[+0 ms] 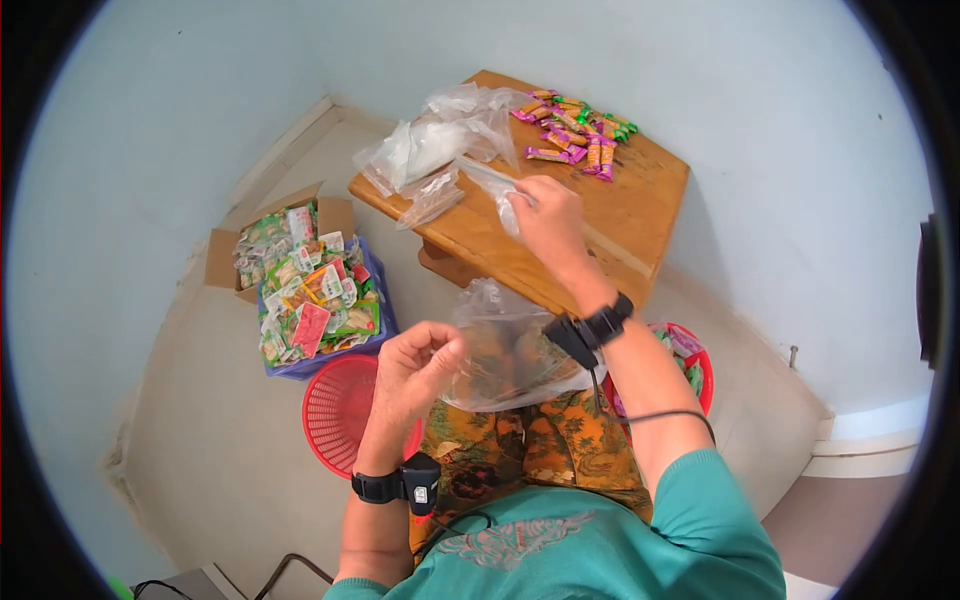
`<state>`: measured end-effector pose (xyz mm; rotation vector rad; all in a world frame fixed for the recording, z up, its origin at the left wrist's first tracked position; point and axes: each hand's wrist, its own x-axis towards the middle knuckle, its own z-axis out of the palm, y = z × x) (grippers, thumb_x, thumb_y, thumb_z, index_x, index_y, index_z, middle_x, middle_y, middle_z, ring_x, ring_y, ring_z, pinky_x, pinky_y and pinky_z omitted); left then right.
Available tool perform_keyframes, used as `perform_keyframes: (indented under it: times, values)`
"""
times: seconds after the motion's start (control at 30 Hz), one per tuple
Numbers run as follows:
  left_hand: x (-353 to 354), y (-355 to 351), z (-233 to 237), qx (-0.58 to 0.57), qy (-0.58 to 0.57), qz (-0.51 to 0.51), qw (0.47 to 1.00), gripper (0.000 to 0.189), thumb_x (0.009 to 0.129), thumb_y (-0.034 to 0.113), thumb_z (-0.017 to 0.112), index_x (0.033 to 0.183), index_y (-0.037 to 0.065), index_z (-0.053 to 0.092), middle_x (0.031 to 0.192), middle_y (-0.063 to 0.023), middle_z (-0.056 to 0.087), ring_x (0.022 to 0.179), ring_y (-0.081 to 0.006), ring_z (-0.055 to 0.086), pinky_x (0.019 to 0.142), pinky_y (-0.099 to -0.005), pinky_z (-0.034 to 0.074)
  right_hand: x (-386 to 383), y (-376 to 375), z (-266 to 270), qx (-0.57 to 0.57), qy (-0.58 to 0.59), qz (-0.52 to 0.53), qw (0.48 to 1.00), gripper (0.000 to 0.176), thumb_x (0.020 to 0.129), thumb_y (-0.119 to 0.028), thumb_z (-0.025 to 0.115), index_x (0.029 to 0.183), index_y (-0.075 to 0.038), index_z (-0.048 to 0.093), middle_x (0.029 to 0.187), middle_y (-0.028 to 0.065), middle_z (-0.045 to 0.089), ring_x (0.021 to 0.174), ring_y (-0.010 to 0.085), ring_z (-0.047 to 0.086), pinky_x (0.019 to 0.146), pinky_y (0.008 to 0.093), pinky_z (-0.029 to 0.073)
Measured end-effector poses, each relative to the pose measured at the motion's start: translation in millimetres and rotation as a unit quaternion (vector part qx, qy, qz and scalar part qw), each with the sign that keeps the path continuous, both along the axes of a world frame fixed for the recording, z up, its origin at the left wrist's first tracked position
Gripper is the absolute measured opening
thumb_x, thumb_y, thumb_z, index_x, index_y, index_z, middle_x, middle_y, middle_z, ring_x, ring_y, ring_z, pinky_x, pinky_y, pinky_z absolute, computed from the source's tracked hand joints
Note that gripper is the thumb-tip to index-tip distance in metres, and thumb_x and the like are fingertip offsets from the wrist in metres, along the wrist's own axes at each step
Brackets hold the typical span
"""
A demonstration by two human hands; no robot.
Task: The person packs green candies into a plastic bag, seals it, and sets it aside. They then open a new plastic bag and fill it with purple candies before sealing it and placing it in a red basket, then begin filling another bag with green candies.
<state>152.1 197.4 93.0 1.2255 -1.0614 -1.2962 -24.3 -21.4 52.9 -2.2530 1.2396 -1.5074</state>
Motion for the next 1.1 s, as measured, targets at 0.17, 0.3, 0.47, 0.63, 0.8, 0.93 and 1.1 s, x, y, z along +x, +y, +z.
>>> perform_keyframes:
  times: [0.17, 0.3, 0.47, 0.63, 0.8, 0.93, 1.1]
  values:
    - [-30, -12, -7, -0.042, 0.037, 0.033, 0.998, 0.064, 0.098, 0.034, 0.066, 0.147, 0.0, 0.042, 0.138, -0.0138, 0.055, 0.127, -0.0226, 0.053, 0.099, -0.0379, 0.048, -44, 106, 65, 0.295, -0.327, 0.135, 0.887, 0.013, 0.089, -0.004, 0.072, 0.098, 0.004, 0.069, 0.087, 0.004, 0.07, 0.083, 0.0112, 0.066, 0.075, 0.026, 0.054]
    - [-66, -5, 15, -0.092, 0.146, -0.033, 0.985, 0.065, 0.095, 0.028, 0.072, 0.144, -0.004, 0.045, 0.139, -0.0168, 0.055, 0.124, -0.0227, 0.056, 0.102, -0.0352, 0.046, -62, 161, 75, 0.305, -0.492, 0.184, 0.794, 0.018, 0.091, 0.002, 0.069, 0.108, 0.001, 0.068, 0.098, 0.0043, 0.07, 0.089, 0.0101, 0.065, 0.079, 0.025, 0.054]
    - [-89, 10, 20, -0.085, 0.206, -0.104, 0.969, 0.04, 0.095, 0.014, 0.071, 0.131, -0.001, 0.058, 0.12, -0.0068, 0.068, 0.107, -0.0135, 0.063, 0.097, -0.0311, 0.048, -82, 198, 73, 0.353, -0.508, 0.213, 0.756, 0.017, 0.092, -0.001, 0.069, 0.109, 0.0, 0.067, 0.098, 0.0039, 0.07, 0.089, 0.0098, 0.065, 0.083, 0.0252, 0.054]
    - [-93, 21, 33, -0.059, 0.281, -0.044, 0.957, 0.014, 0.094, 0.002, 0.069, 0.107, 0.003, 0.063, 0.107, -0.006, 0.071, 0.093, -0.0119, 0.067, 0.085, -0.0279, 0.053, -105, 215, 72, 0.325, -0.474, 0.186, 0.797, 0.011, 0.095, -0.007, 0.068, 0.104, -0.002, 0.068, 0.09, 0.0009, 0.069, 0.08, 0.0086, 0.064, 0.077, 0.0235, 0.052]
    - [-79, 20, 28, -0.1, 0.279, -0.036, 0.954, 0.017, 0.09, -0.003, 0.07, 0.096, 0.007, 0.057, 0.103, -0.0044, 0.07, 0.088, -0.0115, 0.066, 0.082, -0.0274, 0.055, -122, 230, 77, 0.306, -0.444, 0.155, 0.828, 0.007, 0.096, -0.009, 0.066, 0.099, -0.003, 0.066, 0.086, -0.0006, 0.066, 0.076, 0.0072, 0.063, 0.073, 0.0239, 0.051]
    - [-86, 29, 46, -0.123, 0.245, -0.023, 0.961, 0.033, 0.09, 0.001, 0.071, 0.119, 0.007, 0.054, 0.11, -0.0062, 0.067, 0.098, -0.013, 0.065, 0.084, -0.0274, 0.054, -130, 239, 79, 0.328, -0.429, 0.162, 0.826, 0.006, 0.096, -0.008, 0.065, 0.099, -0.003, 0.065, 0.085, -0.0008, 0.065, 0.075, 0.0076, 0.062, 0.071, 0.0244, 0.051]
    - [-83, 30, 37, -0.128, 0.244, 0.001, 0.961, 0.027, 0.095, 0.004, 0.067, 0.121, 0.002, 0.062, 0.101, -0.0038, 0.068, 0.09, -0.0106, 0.063, 0.08, -0.0255, 0.052, -139, 243, 72, 0.362, -0.404, 0.188, 0.819, 0.009, 0.095, -0.011, 0.066, 0.097, -0.003, 0.064, 0.085, -0.0012, 0.064, 0.073, 0.0078, 0.062, 0.07, 0.0247, 0.051]
